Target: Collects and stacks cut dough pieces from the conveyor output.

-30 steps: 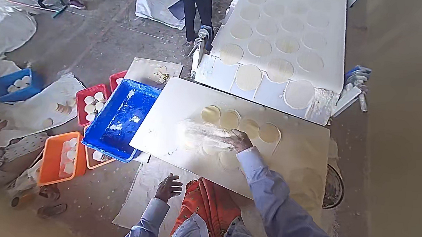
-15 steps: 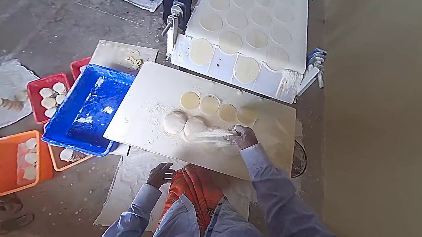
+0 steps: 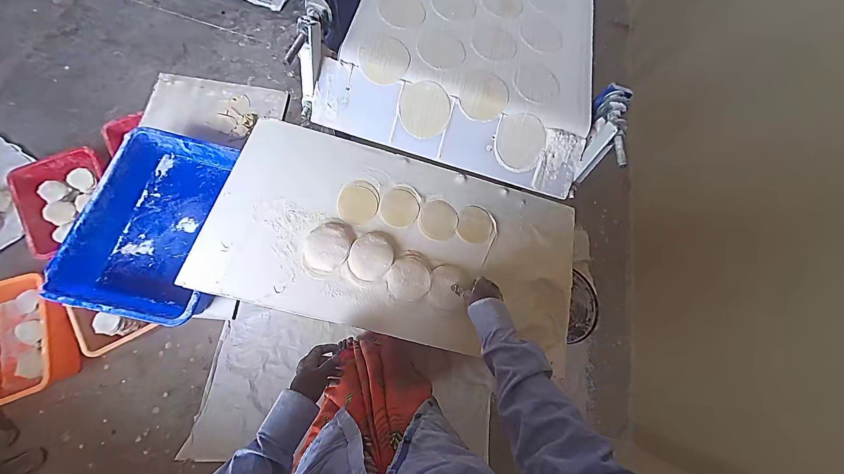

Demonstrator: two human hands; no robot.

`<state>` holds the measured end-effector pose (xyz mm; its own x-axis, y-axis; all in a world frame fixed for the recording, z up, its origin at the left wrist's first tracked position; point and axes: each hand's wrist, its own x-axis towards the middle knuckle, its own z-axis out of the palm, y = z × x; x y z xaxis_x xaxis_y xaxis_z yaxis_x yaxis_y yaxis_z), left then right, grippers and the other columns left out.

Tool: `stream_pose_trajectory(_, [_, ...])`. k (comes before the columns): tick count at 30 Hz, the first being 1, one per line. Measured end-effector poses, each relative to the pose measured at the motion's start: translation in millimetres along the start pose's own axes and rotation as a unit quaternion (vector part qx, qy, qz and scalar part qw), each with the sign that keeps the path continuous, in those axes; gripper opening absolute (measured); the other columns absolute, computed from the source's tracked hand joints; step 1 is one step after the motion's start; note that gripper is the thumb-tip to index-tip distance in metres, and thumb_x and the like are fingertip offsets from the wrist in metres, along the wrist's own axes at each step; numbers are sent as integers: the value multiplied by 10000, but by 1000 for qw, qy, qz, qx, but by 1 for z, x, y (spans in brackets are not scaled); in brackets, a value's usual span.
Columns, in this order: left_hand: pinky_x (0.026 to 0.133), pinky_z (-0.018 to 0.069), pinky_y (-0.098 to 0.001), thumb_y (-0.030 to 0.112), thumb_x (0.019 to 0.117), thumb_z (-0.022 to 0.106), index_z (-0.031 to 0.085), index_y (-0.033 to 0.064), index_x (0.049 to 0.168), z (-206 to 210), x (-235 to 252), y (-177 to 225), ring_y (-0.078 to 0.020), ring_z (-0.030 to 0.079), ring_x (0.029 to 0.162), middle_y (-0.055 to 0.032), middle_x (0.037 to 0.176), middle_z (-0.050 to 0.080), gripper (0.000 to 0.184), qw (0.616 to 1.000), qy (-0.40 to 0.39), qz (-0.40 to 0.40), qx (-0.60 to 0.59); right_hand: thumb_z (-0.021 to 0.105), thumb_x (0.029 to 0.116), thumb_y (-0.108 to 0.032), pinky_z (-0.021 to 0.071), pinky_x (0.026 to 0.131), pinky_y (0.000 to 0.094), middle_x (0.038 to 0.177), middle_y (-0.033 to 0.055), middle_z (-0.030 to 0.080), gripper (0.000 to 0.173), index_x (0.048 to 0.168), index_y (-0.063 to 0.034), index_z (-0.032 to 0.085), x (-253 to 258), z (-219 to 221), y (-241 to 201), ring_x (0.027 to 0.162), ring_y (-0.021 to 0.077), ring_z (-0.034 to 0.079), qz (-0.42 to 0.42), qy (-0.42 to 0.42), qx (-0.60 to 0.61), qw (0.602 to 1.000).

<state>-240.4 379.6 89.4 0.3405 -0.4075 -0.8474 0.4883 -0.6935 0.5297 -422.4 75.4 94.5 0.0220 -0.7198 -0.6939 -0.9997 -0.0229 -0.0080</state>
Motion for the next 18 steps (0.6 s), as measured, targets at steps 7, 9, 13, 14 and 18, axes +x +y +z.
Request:
stream_pose_trajectory(7, [760, 547, -435, -8, 1065, 442, 296, 6, 1526, -11, 10, -24, -302, 667, 894, -271, 1194, 614, 484, 997, 60, -40, -26, 817, 865, -469, 419, 1135, 498, 1418, 239, 585, 719, 1334, 37, 615, 5, 17, -1, 1363, 337, 540, 94, 16, 198, 976])
stream_pose_trajectory(9, [747, 552, -430, -16, 1058, 460, 265, 22, 1544, -13, 12, -27, -301, 674, 875, -271, 1178, 620, 525, 996, 73, -44, -27, 853, 842, -423, 416, 1136, 497, 1422, 272, 562, 783, 1366, 81, 561, 16, 22, 0, 1356, 357, 536, 119, 12, 264, 957])
stream_pose_trajectory(13, [748, 557, -437, -17, 1042, 496, 198, 53, 1578, -19, 14, -36, -314, 679, 879, -286, 1201, 612, 617, 993, 97, -62, -37, 879, 827, -348, 452, 1095, 513, 1391, 275, 574, 803, 1398, 87, 520, 30, 34, 4, 1309, 373, 555, 134, 3, 350, 927])
stream_pose_trajectory(14, [747, 558, -441, -13, 1038, 506, 184, 56, 1583, -21, 15, -37, -318, 677, 880, -291, 1209, 605, 637, 992, 105, -63, -39, 874, 832, -342, 450, 1101, 510, 1390, 267, 579, 775, 1386, 82, 537, 29, 33, 4, 1313, 366, 555, 130, 5, 351, 927])
stream_pose_trajectory(18, [777, 561, -473, 0, 1001, 604, 130, 53, 1598, -31, 18, -43, -359, 676, 926, -313, 1242, 591, 765, 990, 131, -46, -26, 837, 873, -347, 397, 1134, 516, 1400, 244, 596, 599, 1287, 43, 651, 5, 17, -11, 1346, 349, 541, 94, 40, 300, 949])
